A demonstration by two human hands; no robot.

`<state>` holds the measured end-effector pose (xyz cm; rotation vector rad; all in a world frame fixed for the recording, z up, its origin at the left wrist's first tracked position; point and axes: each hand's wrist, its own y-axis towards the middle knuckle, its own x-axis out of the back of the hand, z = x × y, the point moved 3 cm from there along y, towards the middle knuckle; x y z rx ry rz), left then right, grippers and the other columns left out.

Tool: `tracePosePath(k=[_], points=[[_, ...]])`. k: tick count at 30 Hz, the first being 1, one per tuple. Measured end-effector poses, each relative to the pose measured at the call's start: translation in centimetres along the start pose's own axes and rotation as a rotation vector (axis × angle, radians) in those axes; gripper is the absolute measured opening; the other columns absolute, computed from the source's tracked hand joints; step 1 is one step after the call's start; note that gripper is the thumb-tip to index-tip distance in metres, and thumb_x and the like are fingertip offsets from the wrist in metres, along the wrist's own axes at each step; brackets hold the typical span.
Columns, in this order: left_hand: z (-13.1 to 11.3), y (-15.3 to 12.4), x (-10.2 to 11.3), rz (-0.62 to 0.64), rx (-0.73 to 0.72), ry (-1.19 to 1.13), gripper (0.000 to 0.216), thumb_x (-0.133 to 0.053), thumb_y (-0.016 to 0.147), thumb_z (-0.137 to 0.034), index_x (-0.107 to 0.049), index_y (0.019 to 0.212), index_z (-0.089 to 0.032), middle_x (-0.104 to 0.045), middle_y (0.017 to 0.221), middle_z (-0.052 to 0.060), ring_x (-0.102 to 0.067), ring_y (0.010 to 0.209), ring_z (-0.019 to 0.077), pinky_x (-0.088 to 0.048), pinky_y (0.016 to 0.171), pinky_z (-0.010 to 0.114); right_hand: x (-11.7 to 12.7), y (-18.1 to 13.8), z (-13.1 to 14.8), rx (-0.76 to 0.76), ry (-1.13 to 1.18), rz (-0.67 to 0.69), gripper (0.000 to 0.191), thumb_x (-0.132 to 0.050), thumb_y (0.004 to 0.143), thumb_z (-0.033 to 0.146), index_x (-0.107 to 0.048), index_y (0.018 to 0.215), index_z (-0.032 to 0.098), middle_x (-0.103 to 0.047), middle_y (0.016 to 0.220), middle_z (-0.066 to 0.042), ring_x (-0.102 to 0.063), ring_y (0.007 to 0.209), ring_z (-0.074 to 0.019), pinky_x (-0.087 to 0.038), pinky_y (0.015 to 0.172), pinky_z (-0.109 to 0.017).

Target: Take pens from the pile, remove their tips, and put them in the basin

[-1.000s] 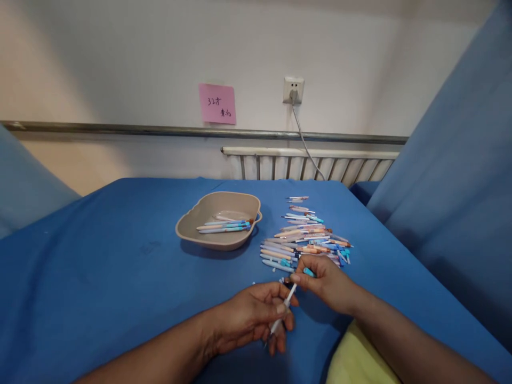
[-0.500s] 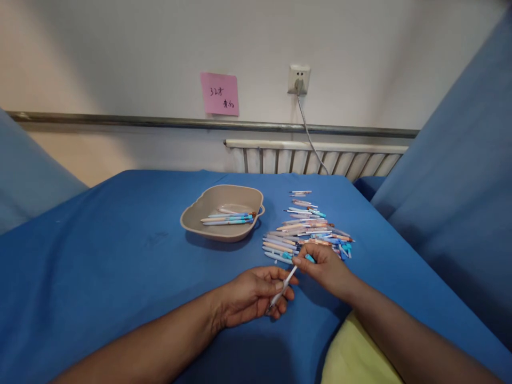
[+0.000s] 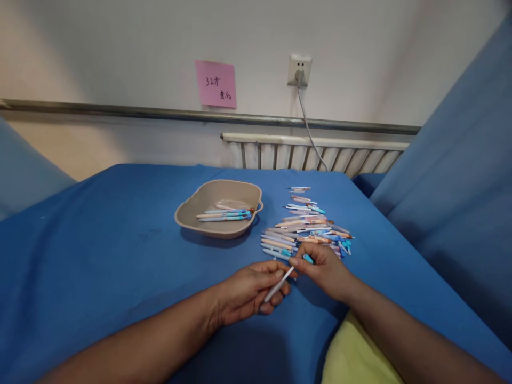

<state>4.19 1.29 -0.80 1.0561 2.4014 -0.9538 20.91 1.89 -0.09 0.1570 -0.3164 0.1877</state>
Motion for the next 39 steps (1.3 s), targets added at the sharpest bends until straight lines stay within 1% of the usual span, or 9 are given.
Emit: tracePosePath(k=[6,11,15,21,27,31,35,37,39], points=[[0.0,-0.1,-0.3,-0.023,0.006,0.064,0.03,-0.066,0.078,-0.042,-0.061,0.09,-0.014,-0.053,0.069,0.0,-0.041,0.05,0.0055,-0.022,0.042,0.017,0.0,-0.2,0.4,-0.029,0.051,-0.011,0.033,-0.064,0.076,0.045,-0.057,0.059,0.019,-0.056,0.056,0.003,-0.047,0.054,-0.0114,-0.036,0.055,-0.023],[-0.2,-0.1,-0.2,-0.015,-0.025,0.072,0.023,-0.065,0.08,-0.036,-0.061,0.085,-0.014,-0.055,0.07,0.0,-0.042,0.051,0.0057,-0.022,0.043,0.017,0.4,0.0,0.3,-0.169,0.314,-0.017,0.042,-0.048,0.083,0.057,-0.06,0.072,0.018,-0.052,0.057,0.003,-0.037,0.041,-0.0074,-0.025,0.039,-0.02],[-0.3,-0.2,-0.2,-0.022,-0.038,0.082,0.023,-0.068,0.078,-0.035,-0.061,0.085,-0.014,-0.056,0.07,0.001,-0.044,0.052,0.0068,-0.023,0.044,0.018,1.2,0.3,0.1,-0.205,0.44,-0.08,0.039,-0.052,0.081,0.055,-0.061,0.076,0.017,-0.054,0.059,0.003,-0.035,0.038,-0.0062,-0.023,0.036,-0.02],[-0.4,-0.1,-0.3,-0.042,-0.101,0.102,0.024,-0.071,0.075,-0.034,-0.063,0.084,-0.013,-0.057,0.069,0.002,-0.044,0.052,0.007,-0.024,0.045,0.019,2.6,0.9,-0.8,-0.236,0.359,-0.148,0.029,-0.061,0.076,0.046,-0.059,0.07,0.018,-0.054,0.057,0.004,-0.038,0.039,-0.0062,-0.027,0.037,-0.019],[-0.5,0.0,0.1,-0.069,-0.142,0.118,0.022,-0.073,0.074,-0.031,-0.064,0.084,-0.013,-0.057,0.069,0.001,-0.045,0.053,0.0068,-0.025,0.046,0.02,4.0,1.0,-0.9,-0.24,0.26,-0.104,0.024,-0.068,0.068,0.036,-0.054,0.063,0.019,-0.054,0.051,0.006,-0.047,0.043,-0.0085,-0.036,0.043,-0.021],[-0.8,0.0,0.6,-0.11,-0.183,0.12,0.019,-0.07,0.077,-0.028,-0.065,0.088,-0.012,-0.056,0.071,0.002,-0.043,0.052,0.0061,-0.026,0.045,0.019,6.6,1.1,-0.7,-0.185,0.225,-0.228,0.021,-0.07,0.067,0.033,-0.055,0.066,0.018,-0.059,0.053,0.004,-0.052,0.048,-0.0106,-0.041,0.049,-0.023],[-1.0,0.1,0.8,-0.124,-0.194,0.108,0.016,-0.066,0.081,-0.027,-0.065,0.089,-0.013,-0.056,0.074,0.003,-0.044,0.054,0.0061,-0.028,0.046,0.018,8.8,1.2,-1.1,-0.133,0.104,-0.355,0.015,-0.07,0.066,0.028,-0.059,0.067,0.019,-0.064,0.061,0.001,-0.056,0.056,-0.013,-0.041,0.055,-0.025],[-1.0,0.2,0.9,-0.133,-0.192,0.093,0.016,-0.066,0.081,-0.026,-0.065,0.089,-0.013,-0.055,0.073,0.002,-0.043,0.054,0.0057,-0.029,0.046,0.017,9.0,1.2,-1.4,-0.13,0.062,-0.364,0.013,-0.07,0.066,0.027,-0.06,0.067,0.019,-0.065,0.064,0.0,-0.057,0.058,-0.0137,-0.041,0.056,-0.025],[-1.2,0.3,1.1,-0.157,-0.195,0.068,0.014,-0.067,0.081,-0.025,-0.064,0.087,-0.013,-0.055,0.072,0.001,-0.043,0.054,0.0056,-0.029,0.045,0.017,8.5,1.3,-1.7,-0.129,0.033,-0.326,0.012,-0.068,0.068,0.027,-0.059,0.067,0.019,-0.064,0.063,0.001,-0.056,0.058,-0.0137,-0.04,0.055,-0.025]])
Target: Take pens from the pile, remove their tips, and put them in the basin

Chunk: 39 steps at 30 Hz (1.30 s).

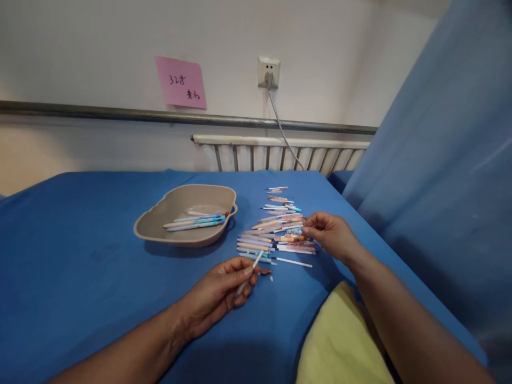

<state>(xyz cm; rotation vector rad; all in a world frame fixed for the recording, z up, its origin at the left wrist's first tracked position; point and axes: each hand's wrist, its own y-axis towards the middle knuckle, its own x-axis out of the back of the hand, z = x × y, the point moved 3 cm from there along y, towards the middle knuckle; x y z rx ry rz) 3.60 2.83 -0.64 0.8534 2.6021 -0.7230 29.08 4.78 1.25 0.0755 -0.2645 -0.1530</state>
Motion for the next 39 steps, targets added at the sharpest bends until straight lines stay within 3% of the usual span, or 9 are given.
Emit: tracePosePath(k=[5,11,18,25,34,39], points=[[-0.9,0.1,1.2,-0.087,-0.071,-0.058,0.012,-0.069,0.078,-0.022,-0.061,0.083,-0.013,-0.054,0.071,0.001,-0.045,0.054,0.0061,-0.029,0.045,0.016,-2.6,-1.3,-0.3,0.058,-0.325,0.208,0.007,-0.063,0.074,0.024,-0.061,0.071,0.018,-0.058,0.06,0.003,-0.049,0.054,-0.0107,-0.034,0.052,-0.021],[-1.2,0.2,1.5,-0.101,-0.102,-0.053,0.009,-0.066,0.08,-0.019,-0.062,0.083,-0.012,-0.054,0.07,0.001,-0.045,0.054,0.0058,-0.029,0.045,0.016,-4.8,-3.2,0.9,0.234,-0.699,0.402,0.004,-0.06,0.078,0.017,-0.064,0.077,0.02,-0.066,0.074,0.0,-0.055,0.069,-0.0138,-0.034,0.061,-0.023],[-0.8,0.2,1.2,-0.088,-0.101,-0.041,0.011,-0.067,0.08,-0.022,-0.062,0.083,-0.012,-0.055,0.071,0.001,-0.045,0.054,0.0061,-0.028,0.045,0.017,-6.2,-4.7,2.3,0.376,-0.733,0.469,0.006,-0.061,0.081,0.023,-0.065,0.084,0.019,-0.066,0.086,-0.004,-0.058,0.084,-0.0172,-0.037,0.073,-0.025],[-0.7,0.3,1.2,-0.084,-0.099,-0.022,0.013,-0.068,0.078,-0.024,-0.062,0.081,-0.013,-0.056,0.069,0.001,-0.046,0.052,0.006,-0.028,0.045,0.018,-7.5,-5.6,2.2,0.449,-0.822,0.574,0.012,-0.053,0.085,0.017,-0.065,0.088,0.019,-0.067,0.088,-0.004,-0.059,0.082,-0.017,-0.037,0.072,-0.025],[-0.4,0.3,1.4,-0.067,-0.136,0.043,0.013,-0.066,0.081,-0.026,-0.062,0.082,-0.014,-0.058,0.07,0.001,-0.046,0.049,0.0054,-0.028,0.045,0.019,-8.0,-5.6,2.4,0.436,-0.872,0.589,0.018,-0.047,0.087,0.017,-0.064,0.094,0.018,-0.067,0.09,-0.005,-0.061,0.083,-0.0174,-0.039,0.071,-0.024],[-0.4,0.3,1.4,-0.064,-0.152,0.082,0.014,-0.064,0.082,-0.027,-0.063,0.084,-0.013,-0.058,0.071,0.002,-0.046,0.049,0.0059,-0.027,0.044,0.019,-8.4,-5.6,2.2,0.514,-1.015,0.585,0.023,-0.042,0.092,0.019,-0.064,0.093,0.017,-0.066,0.087,-0.008,-0.061,0.081,-0.0197,-0.039,0.07,-0.027]])
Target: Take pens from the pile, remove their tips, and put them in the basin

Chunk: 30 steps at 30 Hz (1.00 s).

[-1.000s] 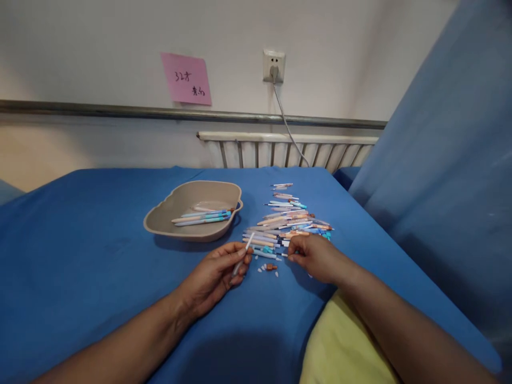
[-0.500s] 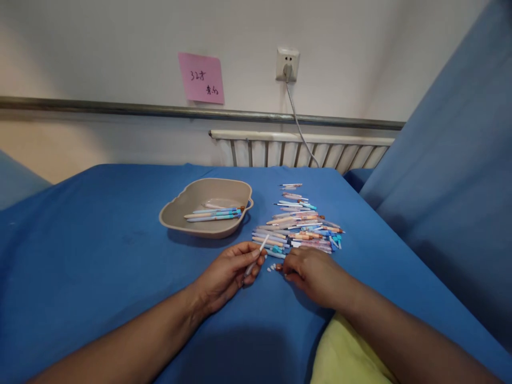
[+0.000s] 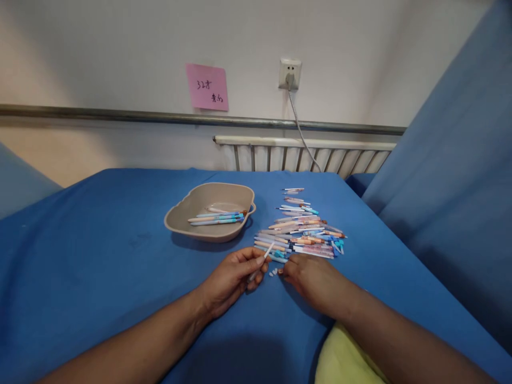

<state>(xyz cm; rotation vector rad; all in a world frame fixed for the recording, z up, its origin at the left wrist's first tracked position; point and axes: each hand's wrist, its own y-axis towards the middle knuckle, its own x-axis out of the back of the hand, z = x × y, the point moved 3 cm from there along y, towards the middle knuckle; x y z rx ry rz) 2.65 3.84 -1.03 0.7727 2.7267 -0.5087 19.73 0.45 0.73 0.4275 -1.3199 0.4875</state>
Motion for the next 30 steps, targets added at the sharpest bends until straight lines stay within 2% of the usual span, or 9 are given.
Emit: tracePosePath(k=[6,10,12,16,19,25,30], points=[[-0.1,-0.1,-0.3,0.005,-0.021,0.04,0.017,-0.067,0.079,-0.029,-0.062,0.081,-0.013,-0.058,0.069,0.001,-0.045,0.049,0.0063,-0.028,0.043,0.019,-0.4,0.2,0.1,0.005,-0.108,0.033,0.022,-0.042,0.089,0.011,-0.064,0.091,0.013,-0.066,0.087,-0.01,-0.061,0.079,-0.0222,-0.042,0.069,-0.029],[0.1,-0.1,-0.2,0.002,-0.016,0.05,0.02,-0.068,0.077,-0.032,-0.062,0.08,-0.013,-0.058,0.068,0.001,-0.045,0.048,0.0062,-0.028,0.043,0.019,-0.6,0.3,-0.4,-0.012,0.005,0.007,0.02,-0.045,0.086,0.009,-0.064,0.091,0.013,-0.067,0.088,-0.011,-0.062,0.08,-0.0219,-0.043,0.07,-0.03],[0.1,-0.1,-0.2,0.01,-0.022,0.071,0.021,-0.068,0.078,-0.034,-0.062,0.08,-0.013,-0.057,0.067,0.001,-0.044,0.048,0.0063,-0.028,0.043,0.019,-0.3,0.3,-0.8,-0.045,0.234,-0.101,0.016,-0.047,0.087,0.013,-0.063,0.088,0.014,-0.067,0.087,-0.01,-0.062,0.081,-0.0197,-0.044,0.072,-0.029],[0.3,-0.2,-0.4,0.02,-0.013,0.164,0.025,-0.067,0.078,-0.036,-0.064,0.081,-0.012,-0.058,0.068,0.001,-0.044,0.049,0.0062,-0.028,0.043,0.018,0.4,0.3,-2.1,-0.179,0.934,-0.352,0.013,-0.053,0.086,0.027,-0.058,0.079,0.018,-0.066,0.07,-0.002,-0.062,0.069,-0.0152,-0.046,0.065,-0.026],[0.4,-0.3,-0.8,0.034,0.005,0.229,0.026,-0.068,0.077,-0.038,-0.064,0.081,-0.013,-0.059,0.067,0.001,-0.045,0.049,0.0064,-0.029,0.043,0.018,0.6,0.2,-2.1,-0.205,1.202,-0.407,0.017,-0.061,0.081,0.034,-0.058,0.076,0.018,-0.062,0.063,0.001,-0.06,0.062,-0.0136,-0.047,0.059,-0.026],[0.4,-0.6,-1.4,0.042,0.021,0.229,0.025,-0.069,0.074,-0.038,-0.065,0.08,-0.014,-0.059,0.065,-0.001,-0.042,0.045,0.005,-0.026,0.042,0.018,0.6,0.1,-1.7,-0.168,1.269,-0.371,0.02,-0.064,0.079,0.037,-0.06,0.074,0.017,-0.062,0.063,0.001,-0.058,0.06,-0.0119,-0.046,0.059,-0.026],[0.3,-0.8,-1.6,0.032,0.01,0.211,0.024,-0.07,0.074,-0.036,-0.065,0.081,-0.014,-0.059,0.065,-0.001,-0.042,0.044,0.0045,-0.025,0.041,0.018,0.5,0.1,-1.9,-0.153,1.202,-0.371,0.016,-0.061,0.081,0.033,-0.06,0.075,0.018,-0.064,0.065,0.001,-0.059,0.062,-0.0122,-0.047,0.061,-0.026]])
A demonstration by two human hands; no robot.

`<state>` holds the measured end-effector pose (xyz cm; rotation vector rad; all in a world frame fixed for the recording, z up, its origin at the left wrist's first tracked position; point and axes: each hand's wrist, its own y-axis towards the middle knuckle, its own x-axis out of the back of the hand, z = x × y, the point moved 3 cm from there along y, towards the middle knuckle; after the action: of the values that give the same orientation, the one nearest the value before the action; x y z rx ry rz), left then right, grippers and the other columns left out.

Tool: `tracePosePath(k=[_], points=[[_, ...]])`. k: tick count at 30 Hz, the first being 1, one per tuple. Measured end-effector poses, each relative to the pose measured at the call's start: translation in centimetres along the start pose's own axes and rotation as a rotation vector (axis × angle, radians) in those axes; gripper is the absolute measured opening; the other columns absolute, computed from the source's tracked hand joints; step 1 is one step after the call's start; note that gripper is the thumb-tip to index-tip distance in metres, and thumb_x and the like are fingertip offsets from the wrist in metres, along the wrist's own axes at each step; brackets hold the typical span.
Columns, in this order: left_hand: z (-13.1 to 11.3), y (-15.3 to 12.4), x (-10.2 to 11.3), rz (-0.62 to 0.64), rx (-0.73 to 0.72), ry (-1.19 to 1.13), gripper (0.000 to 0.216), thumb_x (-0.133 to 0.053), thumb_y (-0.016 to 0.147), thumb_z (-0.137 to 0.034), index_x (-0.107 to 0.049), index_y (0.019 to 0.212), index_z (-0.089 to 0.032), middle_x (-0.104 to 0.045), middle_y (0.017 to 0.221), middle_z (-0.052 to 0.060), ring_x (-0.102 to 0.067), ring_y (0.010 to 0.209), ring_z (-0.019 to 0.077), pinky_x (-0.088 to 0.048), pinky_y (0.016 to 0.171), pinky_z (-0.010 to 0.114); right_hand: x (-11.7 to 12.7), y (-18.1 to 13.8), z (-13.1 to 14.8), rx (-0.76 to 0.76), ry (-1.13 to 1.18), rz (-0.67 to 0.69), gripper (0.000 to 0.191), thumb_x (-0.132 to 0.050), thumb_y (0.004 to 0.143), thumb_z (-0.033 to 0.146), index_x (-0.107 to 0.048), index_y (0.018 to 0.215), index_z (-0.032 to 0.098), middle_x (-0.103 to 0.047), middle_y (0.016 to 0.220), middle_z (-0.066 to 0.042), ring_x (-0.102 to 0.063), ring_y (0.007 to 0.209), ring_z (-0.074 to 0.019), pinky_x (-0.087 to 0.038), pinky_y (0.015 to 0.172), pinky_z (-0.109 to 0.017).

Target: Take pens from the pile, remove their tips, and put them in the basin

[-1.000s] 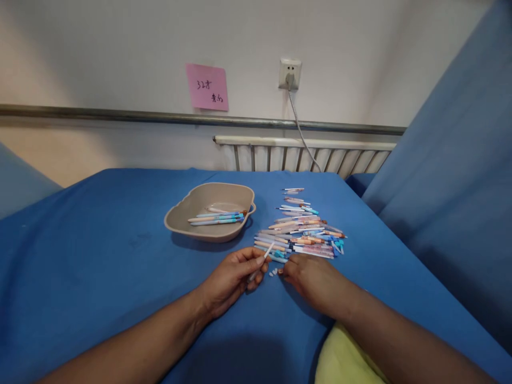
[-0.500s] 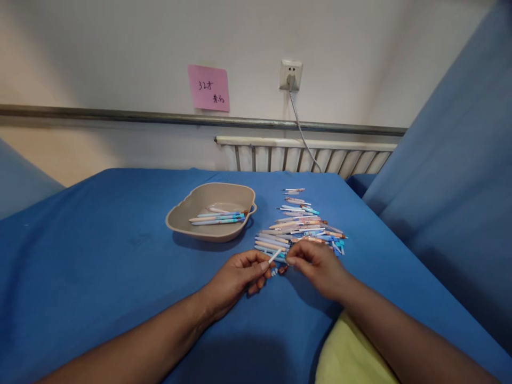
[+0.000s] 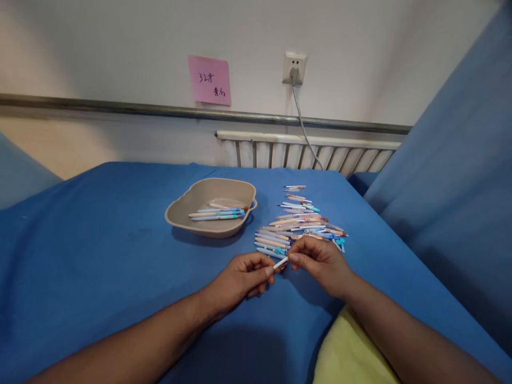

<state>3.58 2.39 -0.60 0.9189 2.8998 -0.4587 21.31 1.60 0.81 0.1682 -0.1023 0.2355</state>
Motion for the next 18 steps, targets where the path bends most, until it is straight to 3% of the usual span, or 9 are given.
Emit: tracePosePath(k=[7,14,18], points=[[-0.03,-0.06,-0.06,-0.006,0.006,-0.003,0.024,-0.07,0.074,-0.036,-0.065,0.08,-0.013,-0.059,0.064,-0.001,-0.043,0.045,0.0053,-0.026,0.041,0.018,0.04,-0.12,0.23,0.024,-0.137,0.012,0.013,-0.059,0.083,0.029,-0.06,0.076,0.018,-0.065,0.067,0.0,-0.059,0.063,-0.012,-0.046,0.061,-0.025],[0.26,0.31,0.29,0.005,0.004,-0.027,0.025,-0.072,0.072,-0.037,-0.066,0.08,-0.013,-0.06,0.065,0.0,-0.043,0.045,0.0052,-0.026,0.041,0.018,0.4,0.2,-0.04,-0.044,0.162,-0.135,0.023,-0.066,0.077,0.039,-0.057,0.076,0.019,-0.067,0.069,-0.001,-0.063,0.064,-0.0141,-0.049,0.06,-0.027],[0.26,0.26,0.35,0.008,0.011,-0.025,0.026,-0.072,0.073,-0.038,-0.066,0.08,-0.013,-0.06,0.065,0.0,-0.043,0.046,0.0054,-0.027,0.041,0.018,0.74,0.35,-0.16,-0.07,0.237,-0.143,0.025,-0.073,0.071,0.036,-0.057,0.072,0.018,-0.064,0.061,0.001,-0.059,0.057,-0.0114,-0.046,0.056,-0.024]])
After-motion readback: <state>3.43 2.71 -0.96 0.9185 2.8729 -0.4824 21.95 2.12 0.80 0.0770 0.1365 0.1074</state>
